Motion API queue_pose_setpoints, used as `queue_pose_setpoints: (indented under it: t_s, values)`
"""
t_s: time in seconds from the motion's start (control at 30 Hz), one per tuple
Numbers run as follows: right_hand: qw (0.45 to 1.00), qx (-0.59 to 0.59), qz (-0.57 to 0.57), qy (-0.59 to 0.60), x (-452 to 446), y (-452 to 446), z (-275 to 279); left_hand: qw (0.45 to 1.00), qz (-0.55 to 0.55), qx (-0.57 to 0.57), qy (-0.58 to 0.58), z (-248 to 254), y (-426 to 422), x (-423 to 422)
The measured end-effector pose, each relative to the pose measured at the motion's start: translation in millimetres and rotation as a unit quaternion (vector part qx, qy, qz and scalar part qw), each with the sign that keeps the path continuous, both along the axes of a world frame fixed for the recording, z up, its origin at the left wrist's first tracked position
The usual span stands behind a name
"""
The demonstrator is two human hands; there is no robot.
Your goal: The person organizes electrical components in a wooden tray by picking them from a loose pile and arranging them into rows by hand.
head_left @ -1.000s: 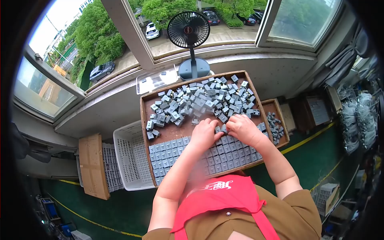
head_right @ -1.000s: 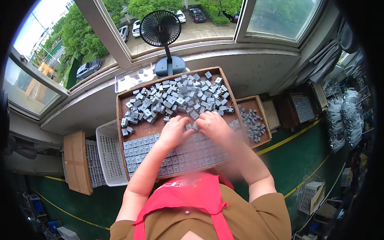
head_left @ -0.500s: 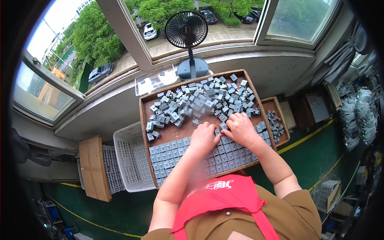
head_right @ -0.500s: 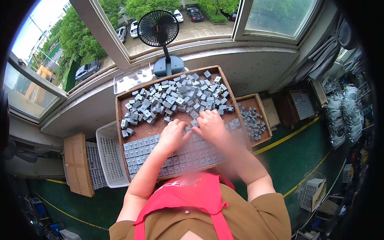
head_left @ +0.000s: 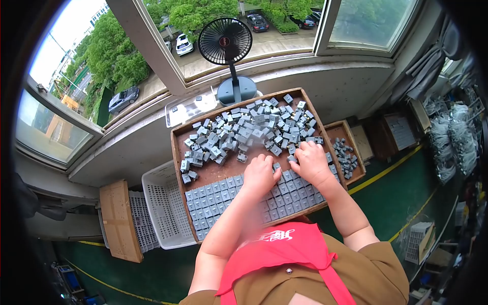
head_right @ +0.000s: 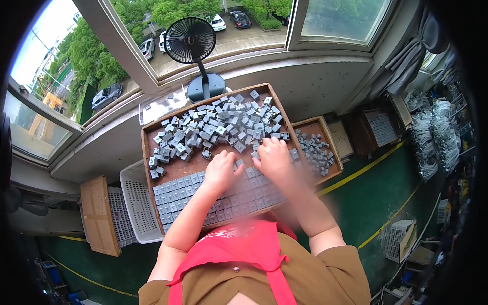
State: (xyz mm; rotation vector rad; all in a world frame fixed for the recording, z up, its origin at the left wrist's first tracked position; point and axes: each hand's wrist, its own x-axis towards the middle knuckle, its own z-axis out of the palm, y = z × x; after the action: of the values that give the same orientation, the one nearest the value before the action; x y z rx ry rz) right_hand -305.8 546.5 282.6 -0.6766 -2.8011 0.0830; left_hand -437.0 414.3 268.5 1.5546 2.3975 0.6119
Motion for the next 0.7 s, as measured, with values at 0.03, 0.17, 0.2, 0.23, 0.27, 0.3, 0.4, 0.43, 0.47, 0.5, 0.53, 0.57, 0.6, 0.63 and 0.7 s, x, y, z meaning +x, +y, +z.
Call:
queue_pose_setpoints:
  t_s: [0.03, 0.17, 0.2, 0.23, 0.27, 0.3, 0.4, 0.43, 0.47, 0.5, 0.53, 0.57, 0.6, 0.63, 0.7]
  values:
    - [1.000, -0.001, 0.000, 0.001, 0, 0, -2, 1.000, 0.000, -0.001, 0.001, 0, -1, 1]
    - [0.997, -0.055, 0.050, 0.022, -4, -5, -4, 1.000, 0.005, 0.022, 0.003, -4, -2, 1]
    - [0.996, -0.066, 0.061, 0.016, -5, -7, -4, 1.000, 0.002, 0.026, 0.003, -5, -2, 1]
    - [0.996, -0.067, 0.061, 0.016, -5, -9, -5, 1.000, 0.002, 0.025, 0.003, -4, -2, 0]
    - [0.998, -0.026, 0.059, -0.014, -5, -10, -5, 1.000, 0.001, -0.002, 0.007, -2, -1, 0]
    - [0.997, 0.015, 0.057, -0.045, -4, -9, -6, 1.000, 0.000, -0.028, 0.011, -1, 1, 0]
    - [0.997, 0.015, 0.054, 0.060, 1, 3, -6, 0.996, -0.011, 0.080, 0.045, -2, 4, 0]
    - [0.997, 0.017, 0.055, 0.060, -1, 5, 0, 0.996, -0.009, 0.082, 0.045, -1, 6, 1]
    - [0.999, 0.020, 0.002, 0.045, -2, 6, 9, 0.993, -0.017, 0.103, 0.060, 1, 9, 6]
    - [0.998, 0.022, -0.052, 0.030, -3, 6, 14, 0.989, -0.025, 0.124, 0.076, 1, 12, 11]
    - [0.997, 0.044, -0.067, -0.002, -6, 6, 13, 0.989, -0.027, 0.122, 0.083, 0, 15, 15]
    - [0.997, 0.044, -0.069, -0.002, -9, 6, 8, 0.989, -0.028, 0.122, 0.083, -4, 16, 17]
    - [0.997, 0.044, -0.064, -0.013, -12, 8, 1, 0.992, -0.019, 0.089, 0.086, -9, 18, 18]
    - [0.997, 0.044, -0.058, -0.023, -14, 9, -1, 0.994, -0.009, 0.054, 0.091, -9, 19, 18]
    - [0.998, 0.029, -0.050, -0.027, -10, 11, -1, 0.996, -0.002, 0.052, 0.069, -10, 17, 17]
